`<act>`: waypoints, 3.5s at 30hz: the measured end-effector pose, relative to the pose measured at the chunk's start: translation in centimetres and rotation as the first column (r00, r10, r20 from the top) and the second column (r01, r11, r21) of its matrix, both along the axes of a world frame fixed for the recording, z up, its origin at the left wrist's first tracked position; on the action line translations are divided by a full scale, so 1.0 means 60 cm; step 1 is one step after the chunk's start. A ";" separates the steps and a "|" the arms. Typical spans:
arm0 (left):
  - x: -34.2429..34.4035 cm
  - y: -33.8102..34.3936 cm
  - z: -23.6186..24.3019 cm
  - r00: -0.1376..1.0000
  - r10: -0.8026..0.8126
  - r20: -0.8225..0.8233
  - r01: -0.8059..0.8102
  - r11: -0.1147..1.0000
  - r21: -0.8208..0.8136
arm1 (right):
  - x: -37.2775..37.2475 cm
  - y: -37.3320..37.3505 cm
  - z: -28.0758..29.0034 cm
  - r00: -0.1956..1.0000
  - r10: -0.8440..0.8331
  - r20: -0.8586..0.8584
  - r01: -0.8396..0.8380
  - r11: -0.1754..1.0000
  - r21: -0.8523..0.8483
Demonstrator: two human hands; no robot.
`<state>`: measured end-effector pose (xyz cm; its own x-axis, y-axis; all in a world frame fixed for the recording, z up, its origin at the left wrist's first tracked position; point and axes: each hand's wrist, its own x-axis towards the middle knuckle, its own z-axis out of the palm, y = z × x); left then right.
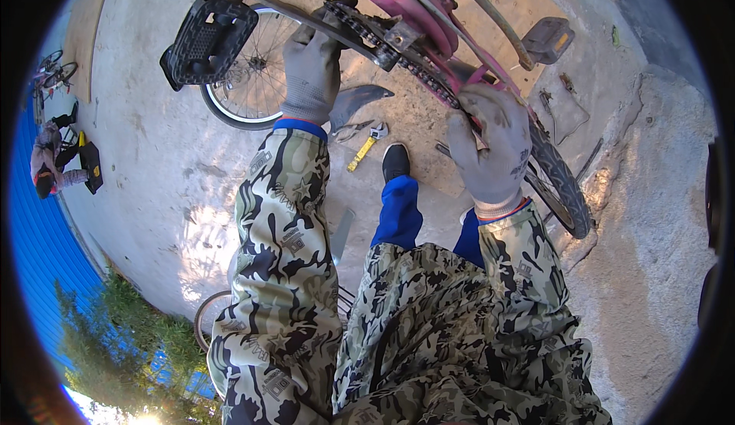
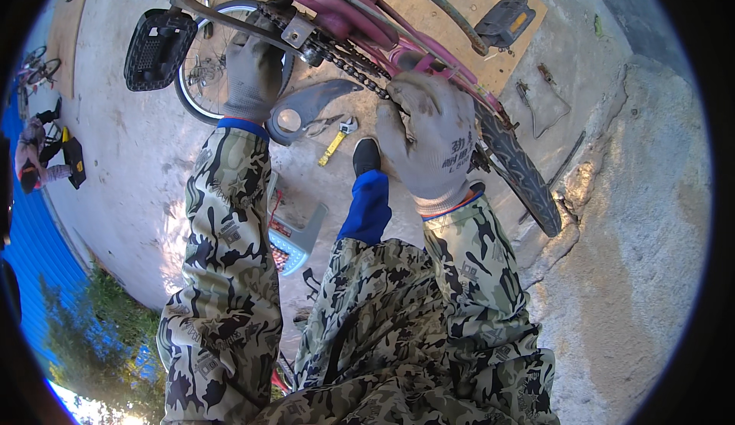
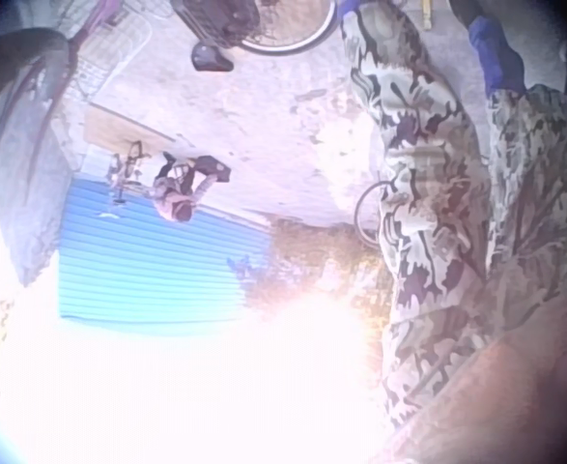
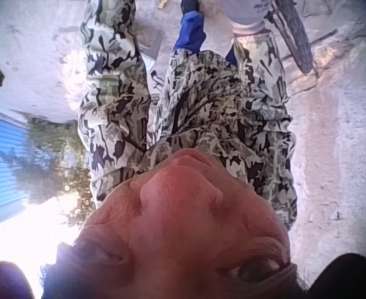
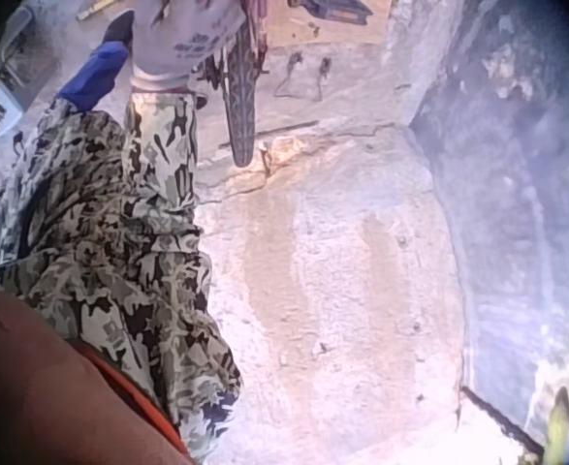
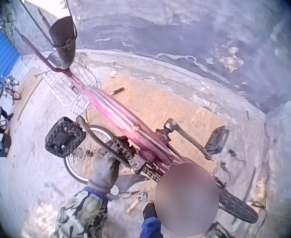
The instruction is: The person sits on the ground and repairs a bicycle chain by removing a damaged link and reconnecting the chain ends. They use a chain tool to push out the pin, then rejoin the chain and test the connection by rotating the rear wheel.
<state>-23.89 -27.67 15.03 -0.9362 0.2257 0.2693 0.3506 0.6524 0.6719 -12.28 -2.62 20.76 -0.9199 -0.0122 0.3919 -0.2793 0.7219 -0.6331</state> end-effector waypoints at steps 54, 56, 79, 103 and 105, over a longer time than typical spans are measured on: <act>-0.025 0.062 0.107 0.883 0.069 0.465 -0.416 0.574 0.705 | -0.099 -0.244 0.175 0.813 0.574 0.095 0.128 -0.017 -0.992; -0.027 0.060 0.111 0.878 0.076 0.472 -0.425 0.575 0.699 | -0.094 -0.231 0.186 0.789 0.598 0.144 0.297 -0.165 -0.941; 0.000 0.066 0.150 0.927 0.089 0.363 -0.344 0.585 0.734 | -0.016 -0.089 0.147 0.629 0.727 0.276 0.667 -0.322 -0.672; 0.229 0.013 0.017 0.198 0.381 0.903 -0.970 0.211 0.123 | -0.048 -0.147 -0.163 0.530 0.422 0.736 0.686 0.296 -0.664; 0.225 0.015 0.020 0.200 0.384 0.902 -0.972 0.196 0.132 | -0.037 -0.176 -0.176 0.499 0.403 0.767 0.662 0.393 -0.638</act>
